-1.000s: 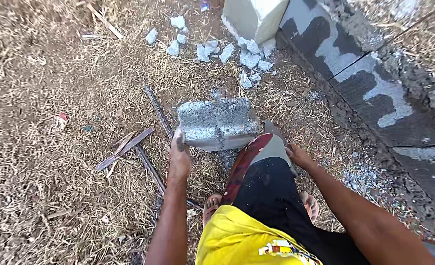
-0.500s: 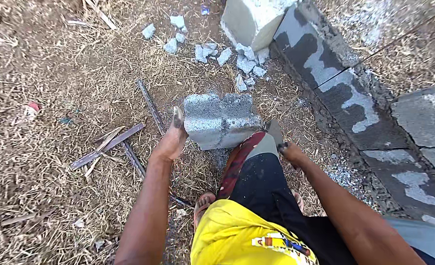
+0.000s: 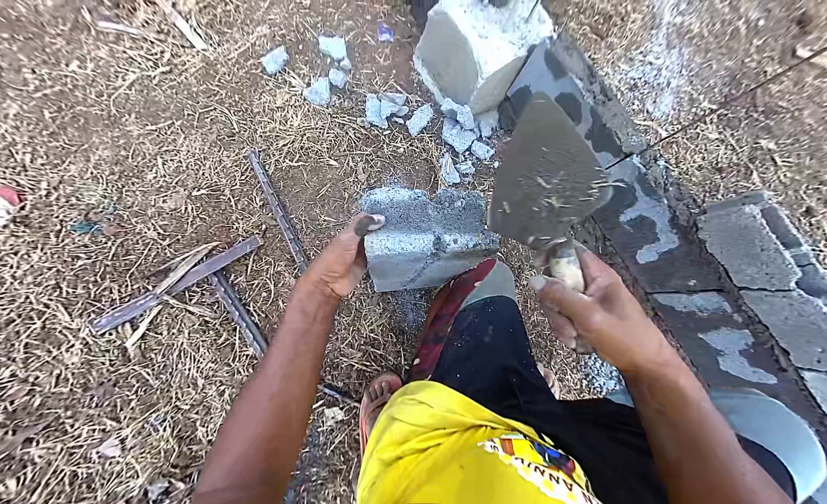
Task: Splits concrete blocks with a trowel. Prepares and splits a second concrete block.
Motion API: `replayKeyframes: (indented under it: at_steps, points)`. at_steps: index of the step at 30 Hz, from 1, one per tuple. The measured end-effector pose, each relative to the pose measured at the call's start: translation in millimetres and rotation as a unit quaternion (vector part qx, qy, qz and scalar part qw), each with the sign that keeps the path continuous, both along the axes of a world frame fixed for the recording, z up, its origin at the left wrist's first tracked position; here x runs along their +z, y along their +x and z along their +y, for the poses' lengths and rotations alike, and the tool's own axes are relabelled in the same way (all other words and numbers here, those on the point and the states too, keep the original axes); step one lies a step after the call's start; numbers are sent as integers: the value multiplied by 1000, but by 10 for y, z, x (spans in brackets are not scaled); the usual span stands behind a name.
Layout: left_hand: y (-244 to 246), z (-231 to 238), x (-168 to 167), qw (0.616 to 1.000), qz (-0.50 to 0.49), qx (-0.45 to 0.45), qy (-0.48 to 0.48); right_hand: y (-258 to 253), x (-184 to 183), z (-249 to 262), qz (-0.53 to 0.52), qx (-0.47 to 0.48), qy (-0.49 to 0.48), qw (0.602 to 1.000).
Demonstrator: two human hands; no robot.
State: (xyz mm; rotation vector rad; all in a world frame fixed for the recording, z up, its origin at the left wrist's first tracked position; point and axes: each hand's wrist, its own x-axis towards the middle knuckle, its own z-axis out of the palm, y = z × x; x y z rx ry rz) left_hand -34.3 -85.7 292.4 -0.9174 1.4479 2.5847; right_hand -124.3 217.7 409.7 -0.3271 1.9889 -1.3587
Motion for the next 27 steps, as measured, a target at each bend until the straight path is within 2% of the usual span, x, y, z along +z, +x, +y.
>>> replayKeyframes:
  at_steps: [3, 5, 9, 13, 18, 23, 25, 27]
  points:
    - [-9, 24, 61, 999, 0, -31, -27, 2, 179, -219, 103, 33, 41, 993]
    - [-22, 25, 40, 999, 4, -35, -35, -39, 249, -319, 132, 43, 67, 988]
    - [-20, -13, -29, 998, 19, -45, -33, -79, 169, -398, 119, 62, 112, 985]
    - [21, 25, -64, 998, 13, -37, -48, -49, 198, -410, 91, 69, 103, 988]
    - [14, 34, 0, 999, 6, -25, -45, -35, 274, -456, 146, 65, 102, 982]
    - [27, 19, -15, 999, 10, -31, -43, -18, -34, -494, 56, 139, 206, 967]
    - [25, 20, -18, 998, 13, -35, -44, -19, 51, -470, 69, 130, 195, 970]
    - [35, 19, -22, 998, 15, -36, -44, 29, 269, -462, 130, 103, 153, 974]
